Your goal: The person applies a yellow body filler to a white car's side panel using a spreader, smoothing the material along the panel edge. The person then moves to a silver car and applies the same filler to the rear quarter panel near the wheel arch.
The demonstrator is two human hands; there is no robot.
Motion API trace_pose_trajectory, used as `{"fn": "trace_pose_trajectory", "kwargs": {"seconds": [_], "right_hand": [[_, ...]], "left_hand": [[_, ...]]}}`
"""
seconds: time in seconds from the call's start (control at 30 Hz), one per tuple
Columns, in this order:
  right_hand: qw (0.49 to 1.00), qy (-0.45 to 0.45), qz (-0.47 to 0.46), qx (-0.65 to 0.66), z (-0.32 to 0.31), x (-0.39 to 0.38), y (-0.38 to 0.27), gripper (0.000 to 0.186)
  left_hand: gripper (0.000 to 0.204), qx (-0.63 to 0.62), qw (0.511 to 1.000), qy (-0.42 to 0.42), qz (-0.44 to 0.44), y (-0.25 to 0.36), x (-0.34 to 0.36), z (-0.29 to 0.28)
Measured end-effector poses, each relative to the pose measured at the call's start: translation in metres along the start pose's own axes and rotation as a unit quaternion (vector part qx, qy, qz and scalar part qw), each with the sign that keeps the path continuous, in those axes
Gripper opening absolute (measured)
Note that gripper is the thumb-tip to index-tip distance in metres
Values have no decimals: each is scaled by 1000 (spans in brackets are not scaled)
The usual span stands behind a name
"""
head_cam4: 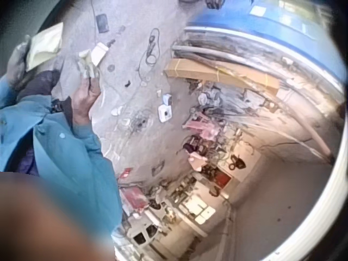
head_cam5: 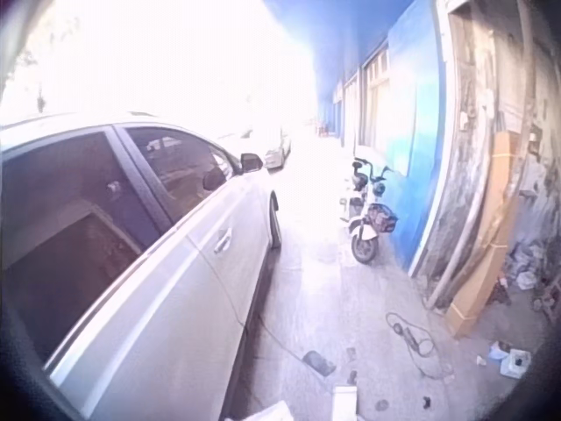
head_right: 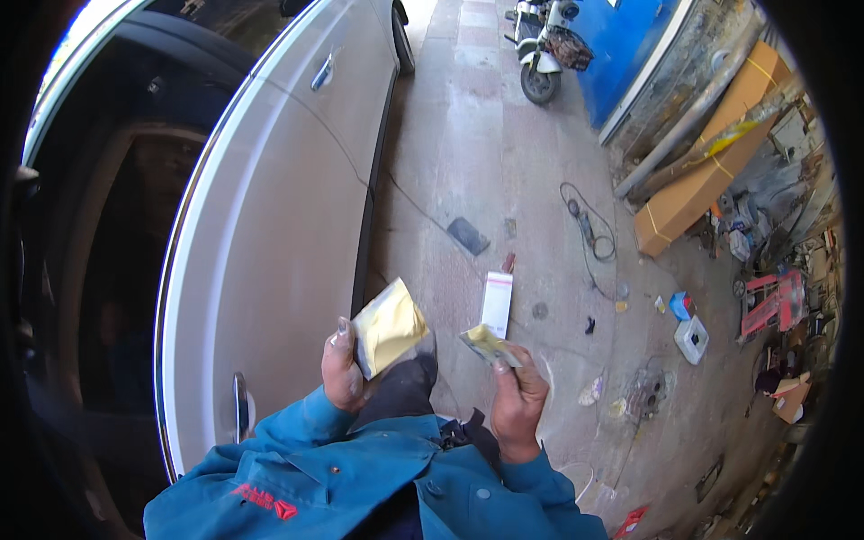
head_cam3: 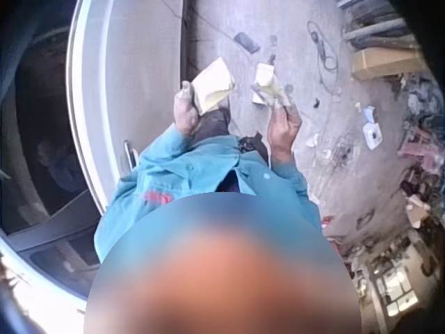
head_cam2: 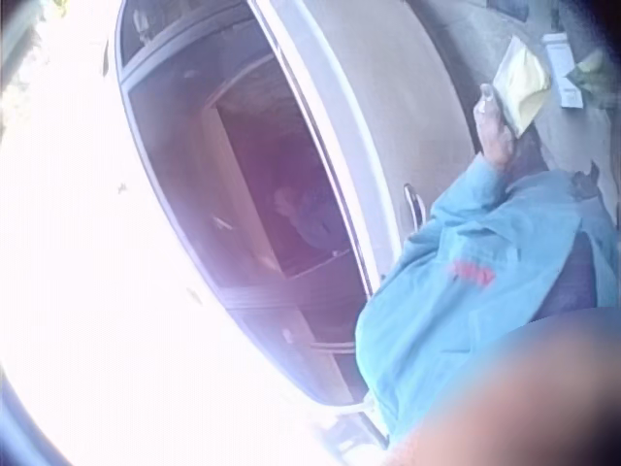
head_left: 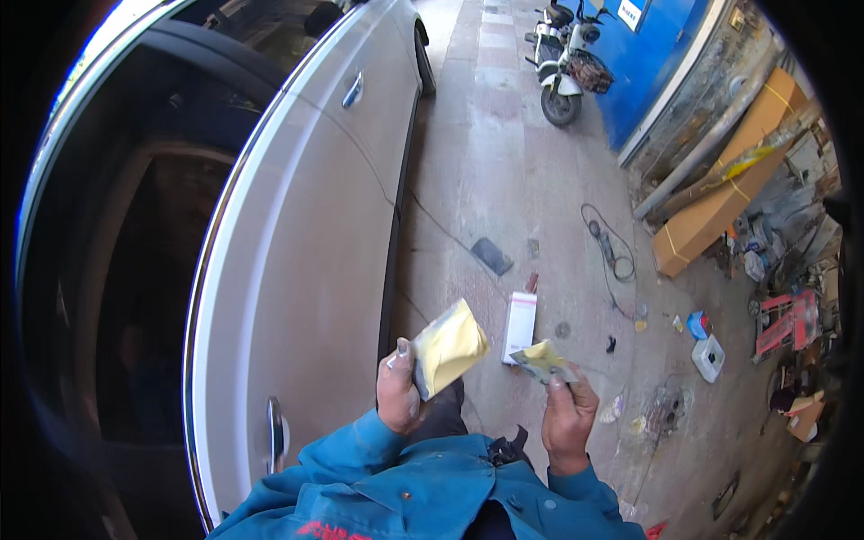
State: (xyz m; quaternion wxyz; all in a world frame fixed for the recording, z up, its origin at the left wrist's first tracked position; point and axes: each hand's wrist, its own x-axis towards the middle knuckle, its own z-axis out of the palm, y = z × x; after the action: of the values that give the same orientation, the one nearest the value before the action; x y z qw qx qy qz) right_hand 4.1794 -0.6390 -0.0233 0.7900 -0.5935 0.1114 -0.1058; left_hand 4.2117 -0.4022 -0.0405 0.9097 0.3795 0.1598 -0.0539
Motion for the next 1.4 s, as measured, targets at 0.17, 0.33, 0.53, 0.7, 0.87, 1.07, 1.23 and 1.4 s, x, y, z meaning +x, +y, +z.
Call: {"fn": "trace_pose_trajectory", "kwargs": {"seconds": [0.17,0.33,0.53,0.7,0.87,1.07,1.23,1.4], "right_hand": [[997,-48,-53,10,83,102,-27,29],[911,-159,-260,-278,134,208,-37,44],[843,-237,-302,-377,148,351,-10,48],[854,-162,-347,-352,175,494,1,50],[777,-230,-426,-401,223,628,-10,47],[736,-331,-416,-420,263,766,8,47],[866,-313,-206,-331,272,882,49,45],[968,-47,228,92,263,1037,108,35]], "left_hand": [[69,-32,998,-39,-40,35,97,41],[67,-68,997,-37,-16,73,196,76],[69,-76,997,-2,12,96,317,90],[68,-32,997,38,54,107,447,116],[65,-11,995,45,91,133,567,181],[67,4,985,107,136,164,705,225],[68,0,976,141,167,186,828,221],[67,3,986,114,119,216,952,200]]}}
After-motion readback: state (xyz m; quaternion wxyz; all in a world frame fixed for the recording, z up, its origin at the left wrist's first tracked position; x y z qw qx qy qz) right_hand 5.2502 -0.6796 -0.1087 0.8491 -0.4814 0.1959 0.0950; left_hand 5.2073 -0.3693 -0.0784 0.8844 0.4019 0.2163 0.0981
